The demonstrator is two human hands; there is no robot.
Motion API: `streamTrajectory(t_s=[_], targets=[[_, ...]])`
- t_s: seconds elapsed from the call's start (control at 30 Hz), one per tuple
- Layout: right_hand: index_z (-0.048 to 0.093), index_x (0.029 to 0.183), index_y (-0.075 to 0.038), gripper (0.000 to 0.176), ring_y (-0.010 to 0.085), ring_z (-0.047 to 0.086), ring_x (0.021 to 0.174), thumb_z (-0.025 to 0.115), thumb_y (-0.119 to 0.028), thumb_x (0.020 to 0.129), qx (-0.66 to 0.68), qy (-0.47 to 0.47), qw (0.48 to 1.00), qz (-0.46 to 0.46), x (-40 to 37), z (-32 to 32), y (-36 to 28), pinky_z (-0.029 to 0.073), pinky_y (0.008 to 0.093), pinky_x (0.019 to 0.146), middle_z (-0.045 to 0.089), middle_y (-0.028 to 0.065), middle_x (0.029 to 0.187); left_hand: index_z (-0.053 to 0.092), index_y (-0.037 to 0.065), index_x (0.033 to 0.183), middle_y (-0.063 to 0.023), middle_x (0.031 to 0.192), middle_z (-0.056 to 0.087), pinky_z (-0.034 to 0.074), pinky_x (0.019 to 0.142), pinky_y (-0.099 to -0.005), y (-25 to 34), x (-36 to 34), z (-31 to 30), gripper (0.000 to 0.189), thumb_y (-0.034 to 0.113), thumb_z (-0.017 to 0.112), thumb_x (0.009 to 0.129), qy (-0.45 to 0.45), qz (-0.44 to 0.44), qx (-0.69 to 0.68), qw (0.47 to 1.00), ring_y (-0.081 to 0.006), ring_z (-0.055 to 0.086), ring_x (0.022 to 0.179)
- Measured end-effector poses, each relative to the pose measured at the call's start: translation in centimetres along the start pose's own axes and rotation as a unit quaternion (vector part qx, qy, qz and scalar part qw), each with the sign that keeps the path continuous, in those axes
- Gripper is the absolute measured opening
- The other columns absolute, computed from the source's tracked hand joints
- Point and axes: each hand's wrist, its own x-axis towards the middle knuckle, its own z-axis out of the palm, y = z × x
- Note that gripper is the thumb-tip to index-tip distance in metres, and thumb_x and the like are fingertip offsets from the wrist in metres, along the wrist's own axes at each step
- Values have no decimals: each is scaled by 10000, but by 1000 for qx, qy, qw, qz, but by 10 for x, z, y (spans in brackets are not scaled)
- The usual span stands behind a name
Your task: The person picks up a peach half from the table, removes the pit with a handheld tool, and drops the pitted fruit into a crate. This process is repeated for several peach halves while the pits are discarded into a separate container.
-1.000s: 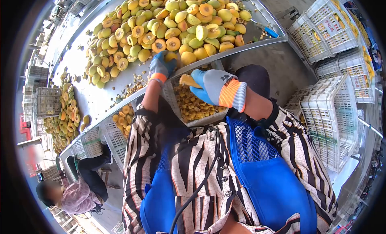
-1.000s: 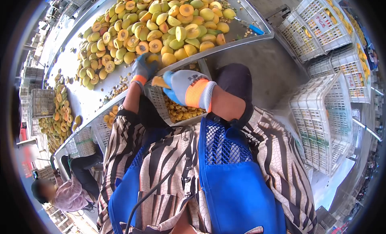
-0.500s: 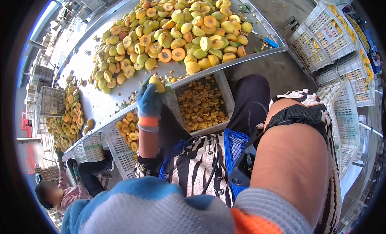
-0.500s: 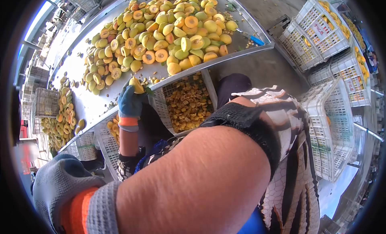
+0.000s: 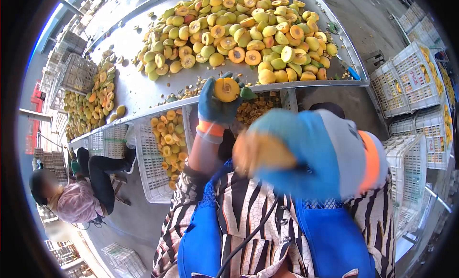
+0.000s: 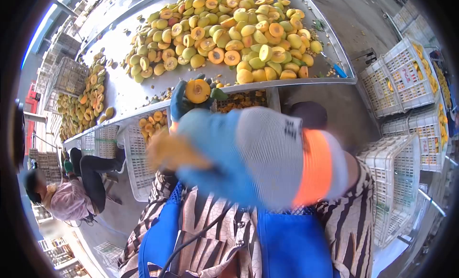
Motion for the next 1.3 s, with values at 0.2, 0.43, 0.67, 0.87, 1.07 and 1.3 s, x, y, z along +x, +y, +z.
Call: streamTrajectory(t_s=[0.2, 0.43, 0.67, 0.87, 1.07, 1.3], targets=[[565, 982, -23, 288, 406, 622, 685, 622, -271, 845, -256, 201, 874, 362, -65, -4, 144, 476, 458, 582, 622, 242, 735, 345, -2, 1255, -191, 1163, 615, 499, 897, -363, -9, -5, -35, 650, 20, 749, 746, -76, 313, 696, 642, -266, 631, 1050], [570, 940, -26, 283, 428, 614, 715, 639, -282, 840, -321, 141, 887, 300, -73, 14, 175, 493, 448, 614, 622, 249, 736, 536, -24, 1112, -143, 1153, 636, 494, 880, -311, -26, -11, -12, 462, 60, 773, 724, -61, 258, 679, 685, -213, 645, 979], [595, 1044, -23, 338, 207, 617, 523, 639, -272, 819, -12, 195, 862, 468, -57, 21, 195, 492, 331, 500, 632, 123, 662, 436, 26, 1248, -164, 1175, 621, 496, 907, -337, -47, -19, -7, 575, 55, 745, 764, -58, 312, 721, 616, -242, 625, 1055], [583, 1011, -44, 229, 96, 500, 438, 616, -189, 838, 21, 348, 850, 395, -65, 5, 213, 420, 267, 400, 553, -2, 609, 420, 22, 1281, -181, 1229, 579, 497, 914, -358, -41, -13, -23, 576, 13, 702, 779, -114, 214, 665, 706, -262, 597, 1093], [578, 903, -48, 156, 115, 513, 464, 620, -186, 845, -48, 363, 853, 371, -93, 19, 226, 419, 318, 440, 563, 16, 611, 477, -16, 1283, -169, 1237, 556, 483, 936, -340, -36, -10, -19, 492, -52, 578, 803, 96, -174, -115, 973, -229, 593, 1059], [541, 890, -25, 218, 418, 606, 650, 646, -204, 823, -298, 194, 877, 324, -88, 42, 185, 468, 471, 562, 607, 243, 695, 485, -17, 1284, -157, 1233, 561, 446, 981, -364, -53, -13, -24, 461, 107, 544, 844, 44, -17, 298, 954, -249, 550, 1130]])
